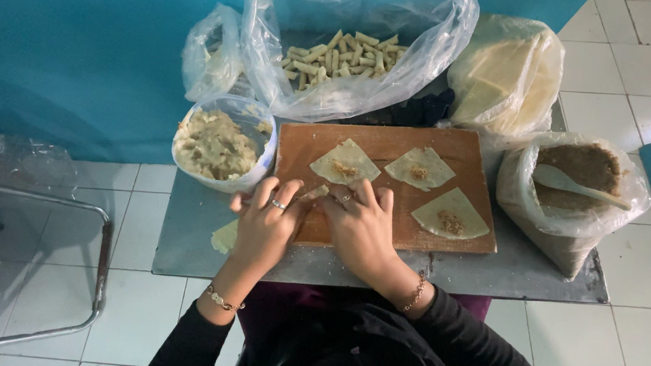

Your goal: The person folds triangular pastry wrappers on a wooden board, pressing and shaping them into filled triangles, and uses a spoon to add filling from a bag onto the wrappers. Folded pieces are set aside while more wrappers are laid out and filled on the board.

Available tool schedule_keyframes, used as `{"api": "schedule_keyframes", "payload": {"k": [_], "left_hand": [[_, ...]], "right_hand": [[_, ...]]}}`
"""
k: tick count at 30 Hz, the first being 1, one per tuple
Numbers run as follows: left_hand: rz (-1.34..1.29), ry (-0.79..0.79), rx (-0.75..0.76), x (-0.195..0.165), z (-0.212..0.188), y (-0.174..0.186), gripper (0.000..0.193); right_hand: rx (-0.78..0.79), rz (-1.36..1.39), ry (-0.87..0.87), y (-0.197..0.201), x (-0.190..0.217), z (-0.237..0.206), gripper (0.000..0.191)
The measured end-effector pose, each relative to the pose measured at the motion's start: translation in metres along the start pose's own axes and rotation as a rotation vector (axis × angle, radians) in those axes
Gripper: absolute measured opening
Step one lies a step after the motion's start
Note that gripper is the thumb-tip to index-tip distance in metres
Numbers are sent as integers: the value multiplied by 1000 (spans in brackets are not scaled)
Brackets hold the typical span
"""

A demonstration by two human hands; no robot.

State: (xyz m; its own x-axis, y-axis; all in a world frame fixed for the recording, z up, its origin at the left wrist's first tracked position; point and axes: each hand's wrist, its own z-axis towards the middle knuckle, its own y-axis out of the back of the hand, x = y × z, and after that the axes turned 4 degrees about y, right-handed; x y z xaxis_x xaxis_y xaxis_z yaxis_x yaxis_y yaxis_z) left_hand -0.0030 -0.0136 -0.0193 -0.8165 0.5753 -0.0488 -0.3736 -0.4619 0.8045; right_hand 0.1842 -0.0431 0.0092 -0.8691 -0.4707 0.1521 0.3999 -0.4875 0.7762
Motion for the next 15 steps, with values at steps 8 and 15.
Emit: {"api": "schedule_keyframes", "payload": {"k": [8, 15], "left_hand": [[-31, 15, 110, 4, 9, -7, 33], [176, -31, 21, 0, 5, -6, 32]], "right_hand": [[18, -23, -22, 3, 2, -4, 28], [85, -115, -7, -2, 2, -5, 41]]}}
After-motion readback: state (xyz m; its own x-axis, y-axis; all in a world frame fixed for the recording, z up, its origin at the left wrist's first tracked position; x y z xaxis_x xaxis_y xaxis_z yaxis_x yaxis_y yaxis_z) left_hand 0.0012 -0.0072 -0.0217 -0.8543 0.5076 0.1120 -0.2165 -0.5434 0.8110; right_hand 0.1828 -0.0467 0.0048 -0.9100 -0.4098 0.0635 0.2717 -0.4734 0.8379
